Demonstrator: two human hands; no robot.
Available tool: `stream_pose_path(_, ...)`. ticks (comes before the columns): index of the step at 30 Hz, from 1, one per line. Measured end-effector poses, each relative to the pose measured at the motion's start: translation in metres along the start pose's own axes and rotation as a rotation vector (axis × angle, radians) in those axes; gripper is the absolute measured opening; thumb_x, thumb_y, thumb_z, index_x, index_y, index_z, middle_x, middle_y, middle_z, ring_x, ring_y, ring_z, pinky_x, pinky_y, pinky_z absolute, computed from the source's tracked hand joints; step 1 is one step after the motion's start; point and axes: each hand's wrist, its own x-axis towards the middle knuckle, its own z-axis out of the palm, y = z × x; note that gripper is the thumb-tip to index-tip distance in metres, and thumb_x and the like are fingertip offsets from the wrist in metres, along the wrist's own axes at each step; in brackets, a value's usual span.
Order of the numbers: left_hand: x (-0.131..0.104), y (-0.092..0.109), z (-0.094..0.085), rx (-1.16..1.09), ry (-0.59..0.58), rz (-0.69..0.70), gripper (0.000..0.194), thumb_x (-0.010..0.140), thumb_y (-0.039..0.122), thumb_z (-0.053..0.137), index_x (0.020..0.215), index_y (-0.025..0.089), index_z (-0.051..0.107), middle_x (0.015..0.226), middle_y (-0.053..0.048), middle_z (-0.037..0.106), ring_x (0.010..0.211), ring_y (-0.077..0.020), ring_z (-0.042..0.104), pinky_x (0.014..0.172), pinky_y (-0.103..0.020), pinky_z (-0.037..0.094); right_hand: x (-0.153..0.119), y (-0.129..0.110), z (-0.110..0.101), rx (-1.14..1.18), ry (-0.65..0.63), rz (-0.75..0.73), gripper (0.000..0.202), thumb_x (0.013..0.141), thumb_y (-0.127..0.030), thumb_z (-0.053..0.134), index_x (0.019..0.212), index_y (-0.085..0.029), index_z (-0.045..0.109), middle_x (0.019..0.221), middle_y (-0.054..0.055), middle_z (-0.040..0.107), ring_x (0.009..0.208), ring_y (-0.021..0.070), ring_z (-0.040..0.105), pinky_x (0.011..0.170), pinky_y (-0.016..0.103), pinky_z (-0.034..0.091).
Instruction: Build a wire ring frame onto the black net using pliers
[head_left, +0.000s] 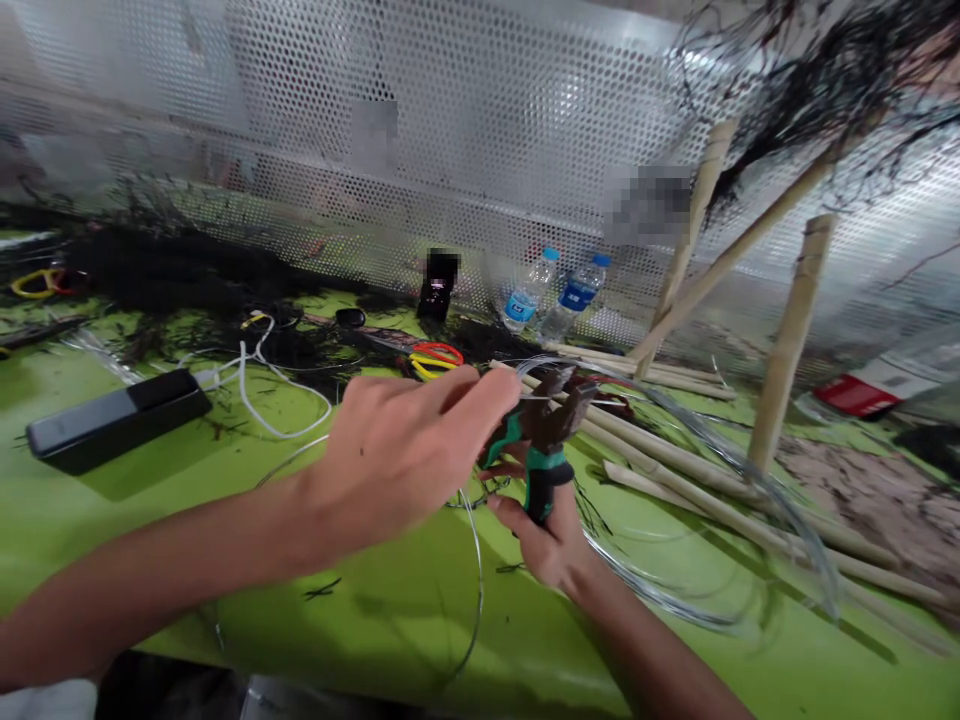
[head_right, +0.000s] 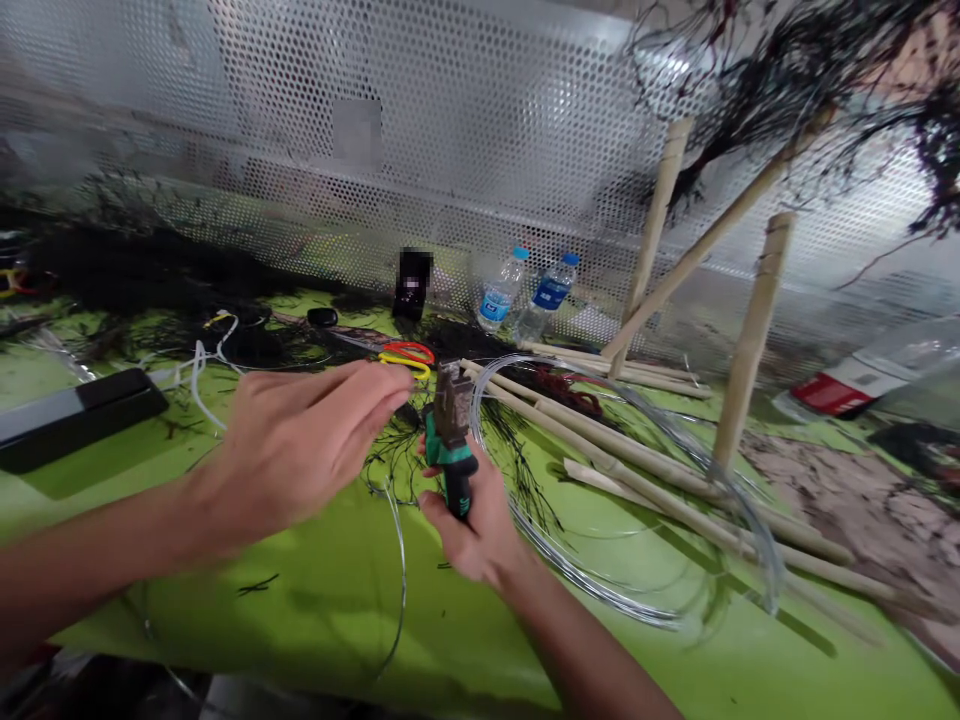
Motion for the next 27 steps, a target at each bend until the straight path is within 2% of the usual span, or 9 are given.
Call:
stream_pose_path(6, -0.004, 0.004, 0.004, 0.046, 0.019, 0.056, 0.016, 0.098, 0.009, 0.058, 0.098, 0.024, 0.063, 0.070, 0.009, 0.067, 0.046, -0.0151, 0.052, 0.044, -0.034, 0.034, 0.000, -0.005, -0.001, -0.033, 0.022, -0.026, 0.044, 0.084, -0.008, 0.059, 0.123, -0.028, 0.063, 0.113, 0.006, 0.070, 0.086, 0.0232, 0.070, 0.072, 0.037, 0.060)
stream_pose_path(12, -0.004, 0.006, -0.003, 0.017, 0.028, 0.115, 0.015, 0.100, 0.010, 0.055, 0.100, 0.024, 0.061, 0.071, 0.007, 0.066, 0.047, -0.0142, 0.050, 0.045, -0.033, 0.036, -0.003, -0.001, -0.002, -0.094, 0.019, -0.051, 0.045, 0.083, -0.014, 0.062, 0.126, -0.027, 0.061, 0.110, 0.006, 0.070, 0.091, 0.0263, 0.069, 0.078, 0.040, 0.058)
stream_pose_path(15, -0.004, 0.009, -0.005, 0.022, 0.034, 0.125, 0.017, 0.098, 0.009, 0.054, 0.103, 0.023, 0.061, 0.066, 0.008, 0.061, 0.046, -0.0140, 0.049, 0.045, -0.032, 0.037, -0.006, 0.004, -0.003, -0.119, 0.011, -0.055, 0.048, 0.082, -0.017, 0.063, 0.129, -0.026, 0.060, 0.110, 0.007, 0.070, 0.091, 0.0276, 0.068, 0.079, 0.042, 0.057)
stream_pose_path(20, -0.005, 0.012, -0.004, 0.001, 0.075, 0.150, 0.018, 0.098, 0.010, 0.056, 0.113, 0.019, 0.059, 0.076, 0.007, 0.070, 0.049, -0.0123, 0.053, 0.047, -0.031, 0.042, -0.010, 0.009, -0.002, -0.151, 0.017, -0.052, 0.047, 0.084, -0.020, 0.065, 0.129, -0.026, 0.058, 0.105, 0.007, 0.068, 0.087, 0.0280, 0.066, 0.078, 0.043, 0.057)
stream_pose_path(27, -0.007, 0.013, -0.002, -0.003, 0.096, 0.152, 0.015, 0.102, 0.011, 0.049, 0.106, 0.020, 0.059, 0.079, 0.005, 0.072, 0.048, -0.0146, 0.053, 0.044, -0.034, 0.042, -0.009, 0.008, 0.000, -0.170, -0.002, -0.050, 0.046, 0.080, -0.025, 0.066, 0.125, -0.025, 0.060, 0.099, 0.006, 0.065, 0.085, 0.0279, 0.062, 0.078, 0.045, 0.056)
